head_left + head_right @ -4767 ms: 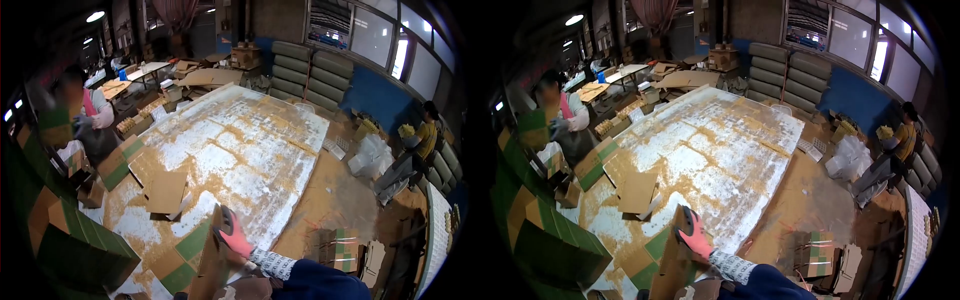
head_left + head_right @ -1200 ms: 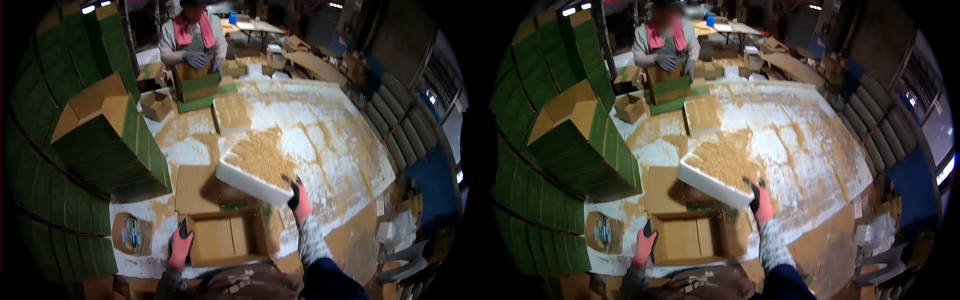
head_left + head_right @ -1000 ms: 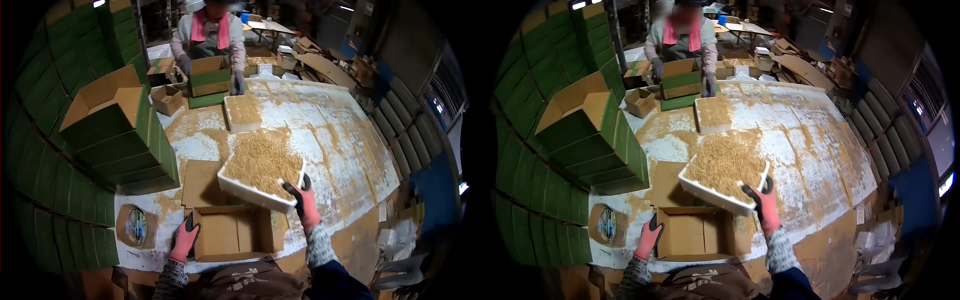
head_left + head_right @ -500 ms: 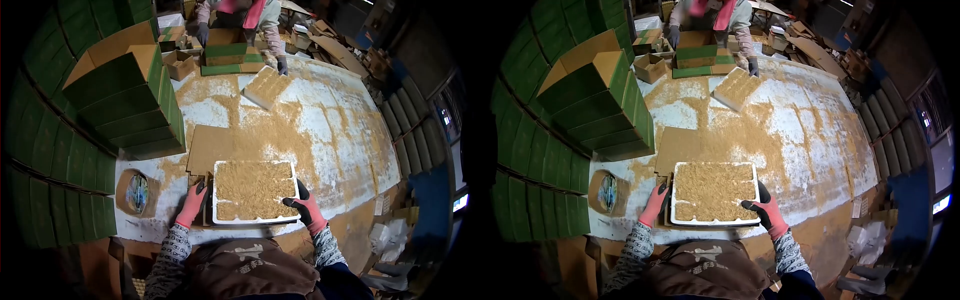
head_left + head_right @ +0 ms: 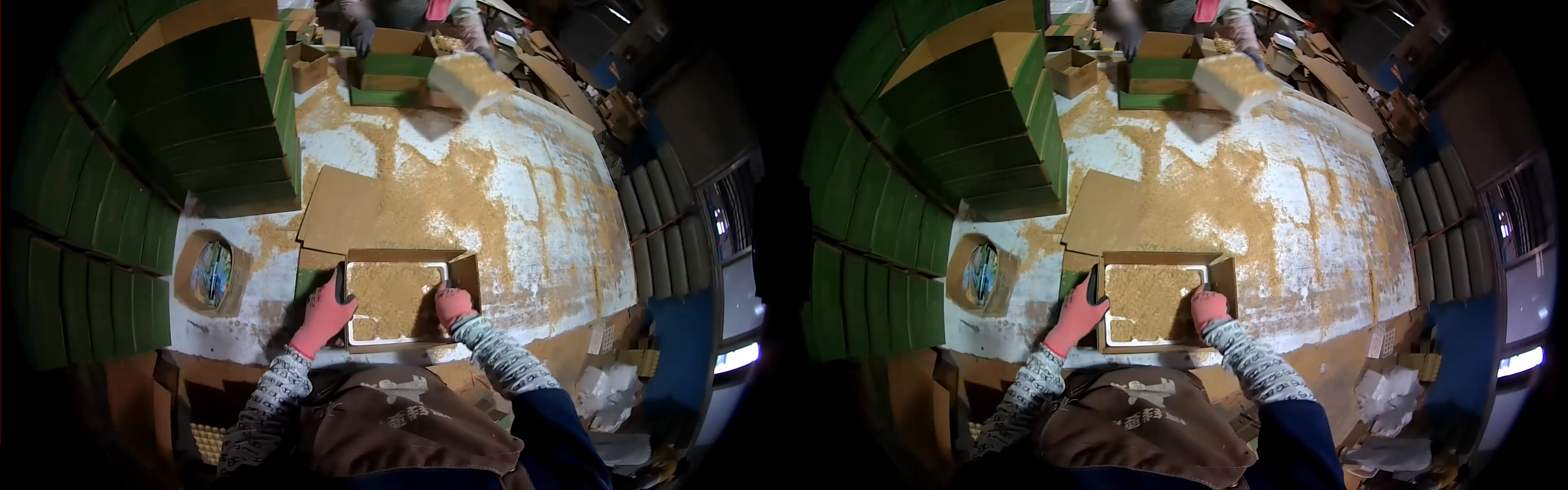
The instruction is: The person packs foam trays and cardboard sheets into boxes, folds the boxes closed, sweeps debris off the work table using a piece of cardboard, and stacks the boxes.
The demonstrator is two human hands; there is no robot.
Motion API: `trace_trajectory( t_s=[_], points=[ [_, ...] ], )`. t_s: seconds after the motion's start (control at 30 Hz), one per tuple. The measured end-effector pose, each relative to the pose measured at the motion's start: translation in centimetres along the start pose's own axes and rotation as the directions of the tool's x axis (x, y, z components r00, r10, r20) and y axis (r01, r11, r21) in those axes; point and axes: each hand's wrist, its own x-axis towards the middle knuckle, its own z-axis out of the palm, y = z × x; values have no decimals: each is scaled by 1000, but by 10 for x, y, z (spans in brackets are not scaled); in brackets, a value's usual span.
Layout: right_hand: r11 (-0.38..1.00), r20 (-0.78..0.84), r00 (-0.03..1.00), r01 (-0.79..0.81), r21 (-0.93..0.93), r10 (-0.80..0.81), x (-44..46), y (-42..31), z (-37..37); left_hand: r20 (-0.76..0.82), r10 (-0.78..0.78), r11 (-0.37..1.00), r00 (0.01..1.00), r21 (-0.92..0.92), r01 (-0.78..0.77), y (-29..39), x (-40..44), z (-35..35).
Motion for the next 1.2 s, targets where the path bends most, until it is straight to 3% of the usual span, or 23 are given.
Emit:
trace_trajectory(
  t_s=[0.07, 0.13, 0.17, 0.23, 0.3, 0.37, 0.5, 0.57, 0.6, 0.63, 0.7, 0.8, 0.83, 0.87, 0.9, 0.93, 0.97, 1.03, 1.07, 1.1, 1.13, 1.17, 1.2],
  points=[
    [980, 90, 977, 190, 63, -195, -4, -4, -80, 1, -86, 991, 996, -103, 86, 1, 2, -15],
    [951, -197, 971, 184, 249, -136, -13, -41, -122, -124, 9, 999, 992, -43, -15, -10, -3, -17],
    [855, -366, 861, 457, 246, -355, -7, -56, -113, -204, 118, 993, 972, 36, -113, -15, -10, -14],
    [683, -333, 698, 707, 185, -633, 8, -100, -82, -141, -40, 998, 989, -58, 32, 2, -18, -25],
    [656, -287, 654, 747, 104, -699, 25, -110, -49, -195, -93, 995, 976, -44, 86, -28, -14, -21],
    [822, -162, 823, 562, 92, -545, 15, -91, -52, -201, -86, 995, 976, -64, 74, -40, -14, -24],
    [963, -76, 971, 236, 129, -228, -18, -40, -51, -208, -135, 988, 969, -105, 115, -17, -19, -22],
    [938, -178, 932, 334, 92, -315, -17, -42, -47, -140, -209, 964, 968, -193, 180, 3, -17, -28],
    [915, -26, 931, 362, 177, -363, -16, -43, -54, -125, -240, 956, 963, -202, 212, 6, -17, -29],
    [858, -132, 871, 490, 153, -473, -14, -40, -47, -114, -273, 946, 955, -211, 245, 6, -18, -30],
    [757, -140, 858, 504, 416, -494, -8, -31, -93, -46, -174, 965, 984, -205, 161, -22, -17, -24],
    [676, -463, 843, 511, 531, -274, 24, 13, -154, -24, -313, 831, 950, -491, 261, -65, -28, -56],
    [686, -556, 814, 502, 527, -168, 42, 26, -166, -337, -262, 964, 904, -132, 230, -82, -30, -71],
    [635, -544, 834, 469, 615, -90, 71, 34, -175, -505, -51, 993, 861, 67, 97, -108, -29, -91],
    [799, -499, 849, 417, 433, -173, 109, 59, -144, -563, 36, 980, 825, 181, 80, -116, -22, -124],
    [953, -307, 948, 163, 254, -80, 149, 83, -94, -694, -101, 841, 713, 324, 434, -143, -25, -137],
    [949, -313, 944, 189, 250, -105, 168, 66, -86, -690, -16, 738, 723, 480, 475, -161, -22, -161],
    [1000, -133, 991, -14, 8, 15, 198, 28, -82, -645, -75, 536, 760, 617, 576, -189, -19, -182],
    [961, 31, 995, -104, 257, 99, 223, 6, -68, -663, -86, 530, 744, 602, 597, -187, -13, -182],
    [854, 223, 965, -228, 468, 136, 249, -17, -47, -538, -162, 441, 827, 711, 549, -180, -7, -179],
    [937, 243, 940, 160, 312, -241, 277, -30, -17, -395, -250, 361, 884, 809, 464, -177, -7, -178],
    [939, 228, 956, 105, 327, -186, 281, -49, -21, -403, -258, 357, 878, 805, 475, -190, -9, -175],
    [937, 213, 968, 51, 345, -131, 284, -70, -26, -464, -127, 333, 877, 813, 478, -212, -7, -170]
  ],
)
